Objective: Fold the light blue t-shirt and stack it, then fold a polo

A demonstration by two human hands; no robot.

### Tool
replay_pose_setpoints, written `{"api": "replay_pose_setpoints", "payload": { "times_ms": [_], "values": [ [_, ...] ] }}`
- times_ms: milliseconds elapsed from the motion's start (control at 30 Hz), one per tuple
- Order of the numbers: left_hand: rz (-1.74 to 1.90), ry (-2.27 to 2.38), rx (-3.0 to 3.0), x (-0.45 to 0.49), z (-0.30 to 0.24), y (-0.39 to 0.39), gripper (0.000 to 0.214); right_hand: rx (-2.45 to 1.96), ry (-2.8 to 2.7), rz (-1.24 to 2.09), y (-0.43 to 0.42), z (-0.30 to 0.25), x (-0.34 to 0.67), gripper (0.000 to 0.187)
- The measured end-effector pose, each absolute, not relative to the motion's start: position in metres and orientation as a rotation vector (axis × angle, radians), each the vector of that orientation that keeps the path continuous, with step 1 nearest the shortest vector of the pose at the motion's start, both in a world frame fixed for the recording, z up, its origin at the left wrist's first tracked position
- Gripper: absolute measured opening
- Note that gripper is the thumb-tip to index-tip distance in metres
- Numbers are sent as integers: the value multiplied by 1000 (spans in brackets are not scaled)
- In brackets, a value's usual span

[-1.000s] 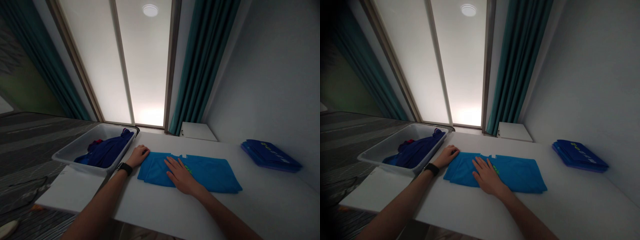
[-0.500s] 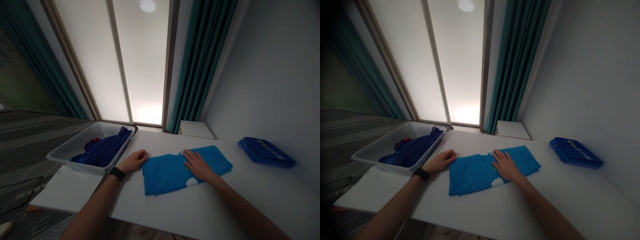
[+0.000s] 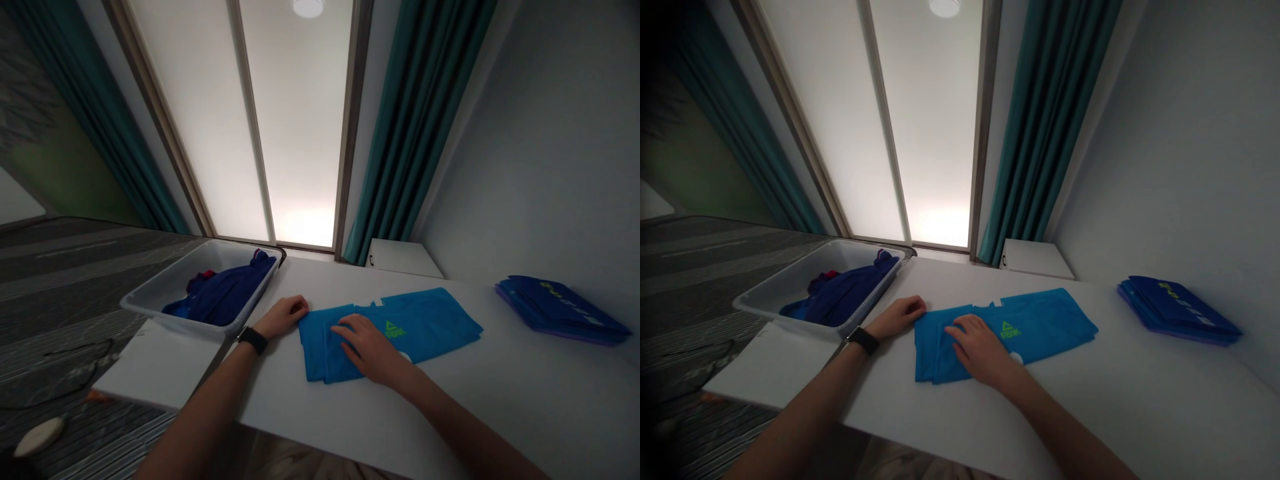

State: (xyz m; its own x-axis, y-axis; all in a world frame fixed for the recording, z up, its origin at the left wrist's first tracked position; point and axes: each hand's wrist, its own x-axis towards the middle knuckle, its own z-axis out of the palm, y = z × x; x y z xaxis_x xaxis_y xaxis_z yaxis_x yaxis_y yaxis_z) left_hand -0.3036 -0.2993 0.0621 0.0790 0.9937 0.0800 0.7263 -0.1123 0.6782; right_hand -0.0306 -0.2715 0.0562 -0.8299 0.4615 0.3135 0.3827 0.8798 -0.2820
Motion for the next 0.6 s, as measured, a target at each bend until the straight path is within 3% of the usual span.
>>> {"api": "replay_pose_setpoints", "payload": {
  "times_ms": [400,600],
  "values": [
    [783,1774,2064,-299,61,-303,25,-555,-2655,387,-294,47,-56,35],
    [855,1937,2246,-283,64,-327,34,-596,-2688,321,-299,43,-57,46]
  ]
}}
